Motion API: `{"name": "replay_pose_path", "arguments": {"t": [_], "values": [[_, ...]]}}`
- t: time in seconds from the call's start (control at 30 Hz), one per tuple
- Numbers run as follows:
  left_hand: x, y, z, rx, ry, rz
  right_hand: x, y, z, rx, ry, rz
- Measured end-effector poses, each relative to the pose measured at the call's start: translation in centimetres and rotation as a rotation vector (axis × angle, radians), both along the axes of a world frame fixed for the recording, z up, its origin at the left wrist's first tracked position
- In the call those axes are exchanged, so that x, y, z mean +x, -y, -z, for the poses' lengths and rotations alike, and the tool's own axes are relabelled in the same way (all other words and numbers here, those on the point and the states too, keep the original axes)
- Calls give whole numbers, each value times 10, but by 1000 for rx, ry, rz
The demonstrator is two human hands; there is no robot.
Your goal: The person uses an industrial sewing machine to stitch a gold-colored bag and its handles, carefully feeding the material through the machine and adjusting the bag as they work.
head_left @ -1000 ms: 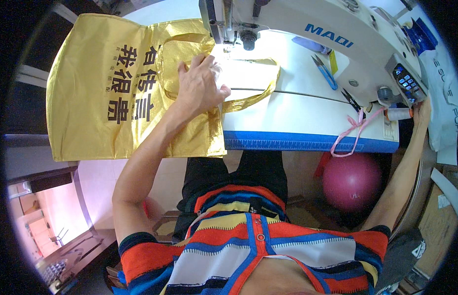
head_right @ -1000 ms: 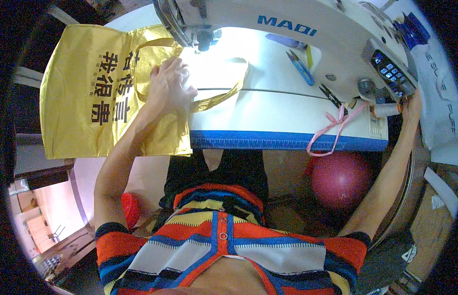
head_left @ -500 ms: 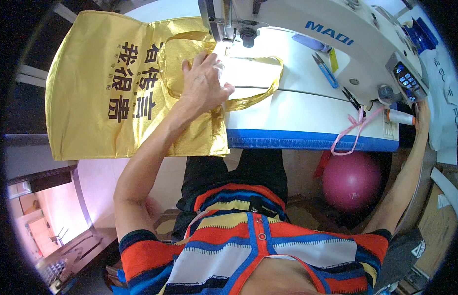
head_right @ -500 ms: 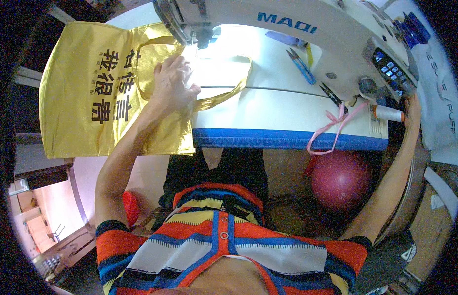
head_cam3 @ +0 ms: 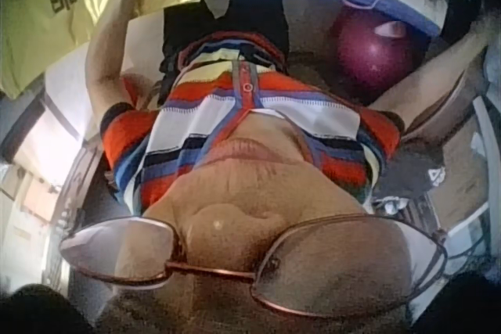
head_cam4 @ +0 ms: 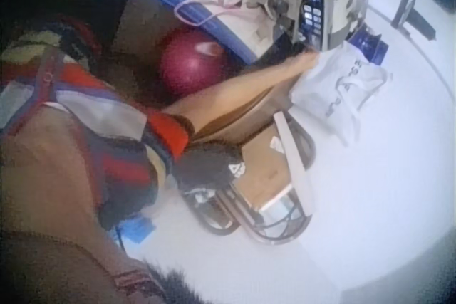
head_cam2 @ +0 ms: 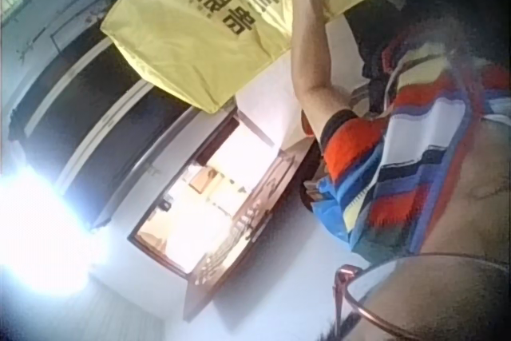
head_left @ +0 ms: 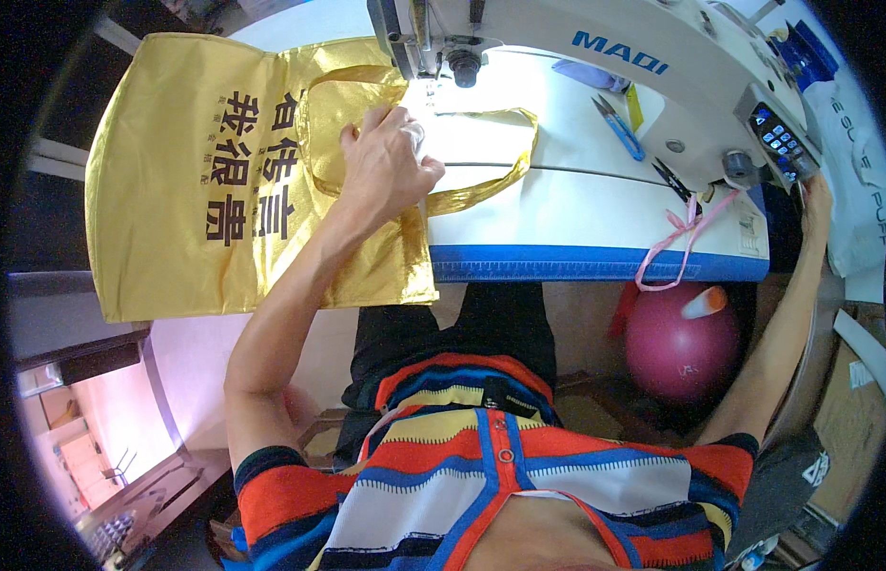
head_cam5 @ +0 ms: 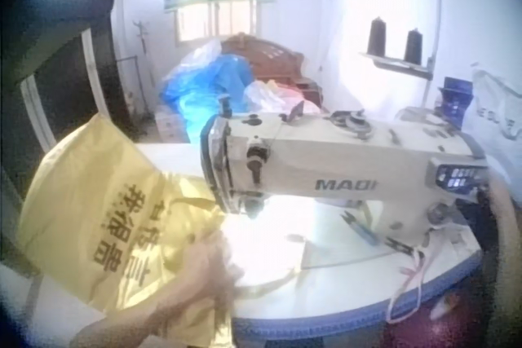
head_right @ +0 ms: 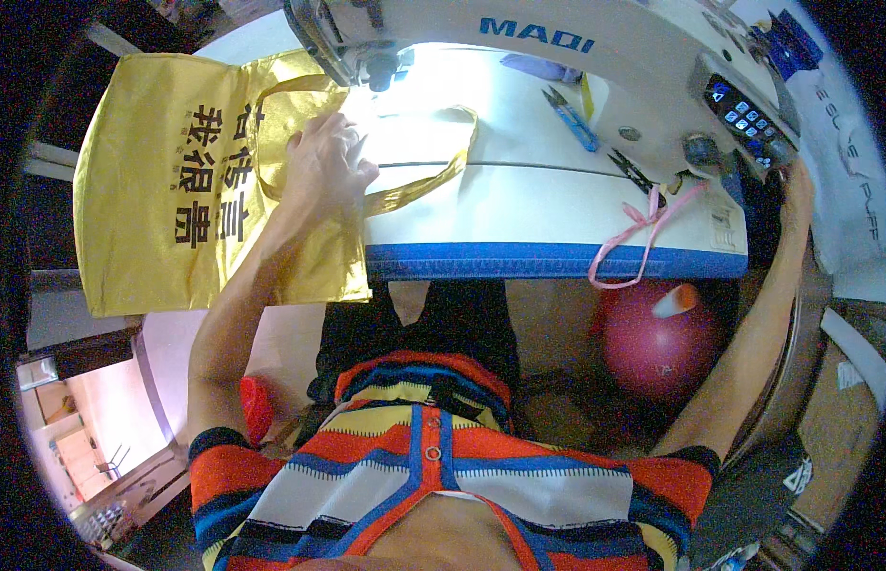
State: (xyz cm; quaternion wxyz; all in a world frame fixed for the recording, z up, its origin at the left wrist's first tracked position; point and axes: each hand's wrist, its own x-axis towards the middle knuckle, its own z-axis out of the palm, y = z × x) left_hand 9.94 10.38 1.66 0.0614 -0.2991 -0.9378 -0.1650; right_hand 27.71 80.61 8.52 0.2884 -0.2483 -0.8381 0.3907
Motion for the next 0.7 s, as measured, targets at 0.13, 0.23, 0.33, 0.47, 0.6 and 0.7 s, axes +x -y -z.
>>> {"name": "replay_pose_path", "arguments": {"t": [0.13, 0.23, 0.33, 0.47, 0.6, 0.7], "values": [[3, 3, 0, -12, -17, -6, -12, 25, 7, 38, 32, 44], [4, 2, 2, -53, -50, -35, -22, 40, 7, -178, -102, 137], [4, -5, 2, -51, -56, -31, -6, 5, 5, -153, -114, 152], [6, 1, 1, -105, -51, -72, -18, 25, 20, -200, -110, 92], [6, -7, -3, -127, -18, -90, 0, 10, 24, -132, -101, 16], [5, -3, 4, -5, -56, -57, -3, 16, 17, -455, -195, 30]]}}
